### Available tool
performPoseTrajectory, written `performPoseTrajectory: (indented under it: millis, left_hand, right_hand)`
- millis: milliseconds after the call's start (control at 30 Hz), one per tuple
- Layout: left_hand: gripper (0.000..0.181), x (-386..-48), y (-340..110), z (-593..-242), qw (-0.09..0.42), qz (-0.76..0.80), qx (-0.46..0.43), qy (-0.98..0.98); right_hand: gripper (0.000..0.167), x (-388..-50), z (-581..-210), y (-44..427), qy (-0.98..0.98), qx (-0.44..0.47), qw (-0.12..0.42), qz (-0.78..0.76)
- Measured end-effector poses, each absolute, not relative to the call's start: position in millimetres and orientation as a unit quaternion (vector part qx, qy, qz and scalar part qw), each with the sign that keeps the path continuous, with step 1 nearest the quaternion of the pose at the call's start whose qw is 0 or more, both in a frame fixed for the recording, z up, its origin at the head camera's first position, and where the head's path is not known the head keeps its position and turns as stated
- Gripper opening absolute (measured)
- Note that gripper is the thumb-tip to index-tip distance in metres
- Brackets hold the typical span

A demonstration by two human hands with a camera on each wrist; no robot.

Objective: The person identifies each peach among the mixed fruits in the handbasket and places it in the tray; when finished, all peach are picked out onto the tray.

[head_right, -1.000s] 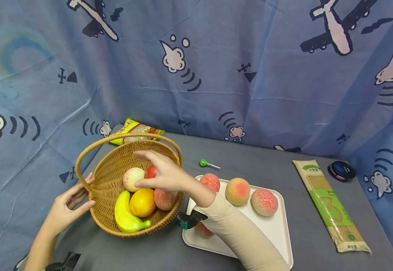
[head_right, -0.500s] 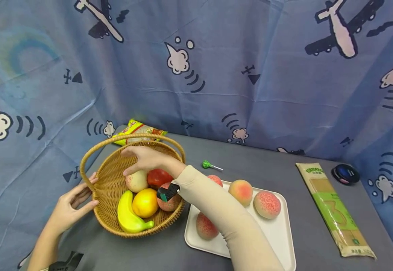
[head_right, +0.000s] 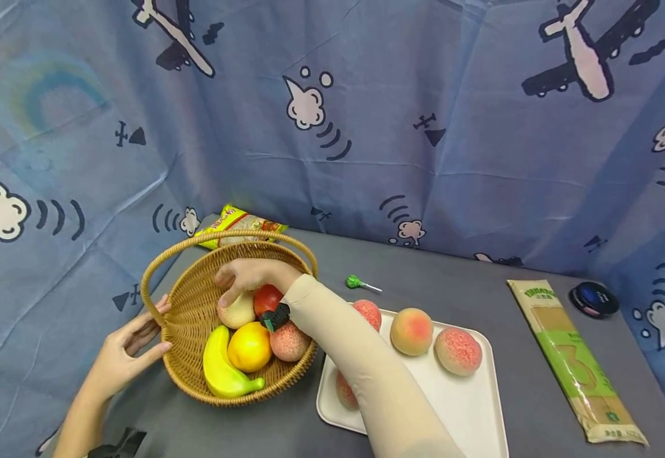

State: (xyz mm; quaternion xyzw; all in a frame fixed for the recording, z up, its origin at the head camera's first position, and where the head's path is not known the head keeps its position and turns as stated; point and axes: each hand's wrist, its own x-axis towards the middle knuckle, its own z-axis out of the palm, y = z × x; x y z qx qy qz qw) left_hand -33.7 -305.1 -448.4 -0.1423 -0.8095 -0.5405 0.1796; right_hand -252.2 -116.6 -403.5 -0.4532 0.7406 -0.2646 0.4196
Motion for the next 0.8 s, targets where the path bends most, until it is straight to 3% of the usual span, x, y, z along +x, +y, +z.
performPoseTrajectory:
  millis: [267,800]
  left_hand:
    - [0.063,-33.5,-307.4,-448.6,0.148,-0.536,-0.117,-0.823]
    - [0.062,-34.6,-306.4,-448.0,0.181,-0.53,-0.125,-0.819]
  right_hand:
    - [0.062,-256.1,-414.6,-118.7,0.755,-0.467,0.41,-0.21]
    - [0.06,-250.8,-414.9,-123.1,0.775,-0.481,0.374,-0.165]
